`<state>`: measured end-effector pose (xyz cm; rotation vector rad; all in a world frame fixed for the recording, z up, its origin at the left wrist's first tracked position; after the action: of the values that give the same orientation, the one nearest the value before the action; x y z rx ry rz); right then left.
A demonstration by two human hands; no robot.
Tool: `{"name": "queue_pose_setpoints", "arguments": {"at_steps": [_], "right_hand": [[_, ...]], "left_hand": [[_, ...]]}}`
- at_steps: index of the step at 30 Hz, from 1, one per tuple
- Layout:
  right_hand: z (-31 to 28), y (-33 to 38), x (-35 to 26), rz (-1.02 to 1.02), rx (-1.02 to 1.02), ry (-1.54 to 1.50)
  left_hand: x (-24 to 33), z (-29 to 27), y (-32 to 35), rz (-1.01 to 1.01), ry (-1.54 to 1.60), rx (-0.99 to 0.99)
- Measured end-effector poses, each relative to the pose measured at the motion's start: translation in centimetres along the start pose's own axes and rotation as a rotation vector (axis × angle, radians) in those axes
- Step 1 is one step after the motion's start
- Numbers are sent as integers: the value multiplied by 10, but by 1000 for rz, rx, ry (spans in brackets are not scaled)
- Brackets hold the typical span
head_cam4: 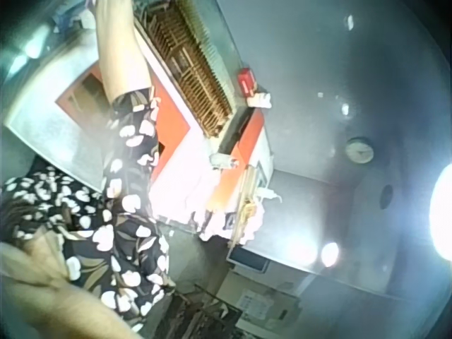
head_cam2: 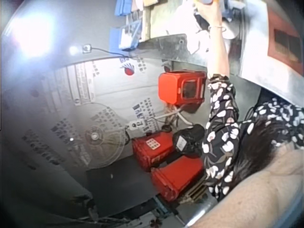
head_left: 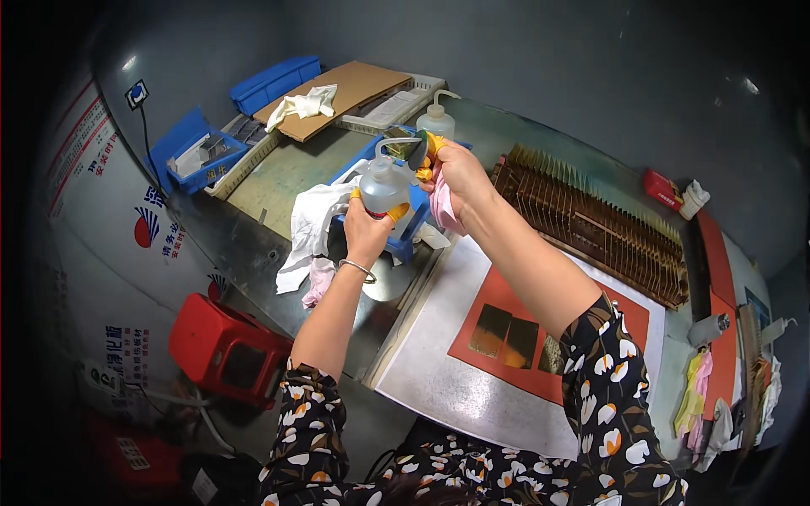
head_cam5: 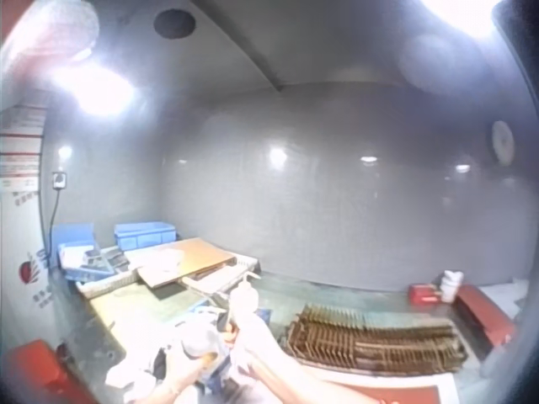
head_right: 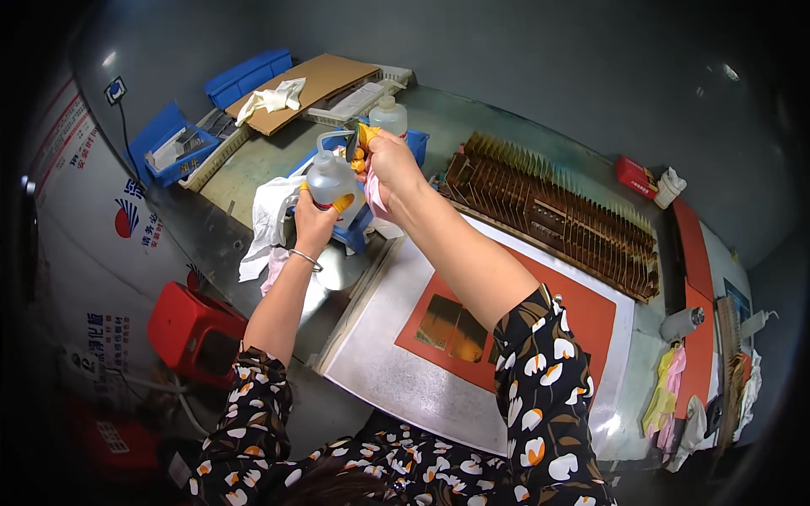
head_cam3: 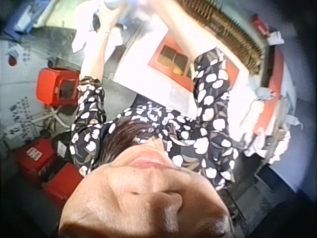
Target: The person retrieves a metal rack with gold-colored rectangular plates from an oven and places it on a workbench. They then remove several plates and wipe each one individually with a yellow cloth and liquid from a squeeze bottle, arranging the cleaned plates on a red mat.
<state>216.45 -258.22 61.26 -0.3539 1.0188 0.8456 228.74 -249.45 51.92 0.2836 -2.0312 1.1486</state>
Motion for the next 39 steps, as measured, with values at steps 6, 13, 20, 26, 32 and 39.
{"name": "queue_pose_setpoints", "arguments": {"at_steps": [6, 13, 20, 26, 32, 39], "right_hand": [[-14, 5, -4, 39, -11, -72], [-100, 157, -31, 52, 196, 219], [-257, 399, -39, 104, 804, 1044], [-278, 419, 28, 99, 735, 1329], [-285, 383, 43, -131, 597, 1618], [-294, 372, 39, -214, 526, 1602]], "left_hand": [[20, 15, -2, -99, 226, -62], [-52, 0, 5, 3, -16, -146], [90, -6, 99, 446, 21, -150], [230, 83, 250, 615, 264, -1001], [309, 105, 286, 371, 888, -1285], [398, 103, 252, -288, 2294, -1308]]}}
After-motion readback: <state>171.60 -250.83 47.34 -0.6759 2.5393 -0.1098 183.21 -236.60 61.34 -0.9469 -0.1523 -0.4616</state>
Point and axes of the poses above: each hand's wrist, its own y-axis away from the middle knuckle, its own z-axis out of the palm, x = y × z, the point moved 5 cm from there along -y, towards the middle knuckle, and after that the axes turned 13 degrees about z, right-handed, at the moved point
